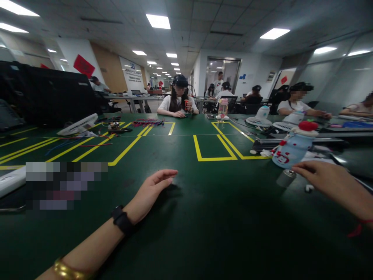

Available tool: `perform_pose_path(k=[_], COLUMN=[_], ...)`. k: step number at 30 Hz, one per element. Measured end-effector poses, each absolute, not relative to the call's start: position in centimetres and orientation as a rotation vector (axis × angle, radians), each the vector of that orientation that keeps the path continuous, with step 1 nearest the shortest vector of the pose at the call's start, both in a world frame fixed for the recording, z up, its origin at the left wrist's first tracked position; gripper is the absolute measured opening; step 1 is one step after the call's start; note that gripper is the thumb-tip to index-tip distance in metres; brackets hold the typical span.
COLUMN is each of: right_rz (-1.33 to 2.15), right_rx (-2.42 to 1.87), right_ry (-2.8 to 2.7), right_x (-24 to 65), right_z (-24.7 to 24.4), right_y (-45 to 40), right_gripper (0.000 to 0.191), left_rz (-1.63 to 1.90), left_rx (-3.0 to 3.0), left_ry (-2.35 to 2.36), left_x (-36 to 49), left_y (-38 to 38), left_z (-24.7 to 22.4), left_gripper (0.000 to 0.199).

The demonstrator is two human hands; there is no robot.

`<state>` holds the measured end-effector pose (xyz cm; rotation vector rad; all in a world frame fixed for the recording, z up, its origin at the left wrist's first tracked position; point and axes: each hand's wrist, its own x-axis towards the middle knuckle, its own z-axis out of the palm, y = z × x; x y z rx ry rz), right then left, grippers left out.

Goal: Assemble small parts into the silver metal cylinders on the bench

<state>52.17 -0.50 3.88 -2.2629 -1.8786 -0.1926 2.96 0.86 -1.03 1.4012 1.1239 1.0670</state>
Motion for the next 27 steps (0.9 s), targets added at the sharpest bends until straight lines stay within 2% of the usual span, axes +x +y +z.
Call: perform_pose_path(k=[11,19,23,27], right_rz=[-0.172,-0.016,-0.066,-0.076], right_rx=[-2.201,-2.202,-2.185,-2.179], right_ry=[-1.808,-1.769,-1.642,-1.655], right_x=[51.1,49.8,49.3,49.0], right_z=[4.1,4.1,3.8,3.4], right_y=[-0.9,-1.2,-2.2,-2.4], right_gripper=[0.045,0.039,0.043,0.038], left_rz=[1.067,1.089,1.090,1.099], left_rx=[1.407,1.371,1.351,1.355], left_ry=[1.137,1.127,1.132,1.144], left_x=[3.1,3.0,2.9,2.8], left_y=[0.8,0.8,0.8,0.9], left_z=[-1.0,-1.0,-1.2,-1.2], left_gripper=[0.029,0.026,0.026,0.026])
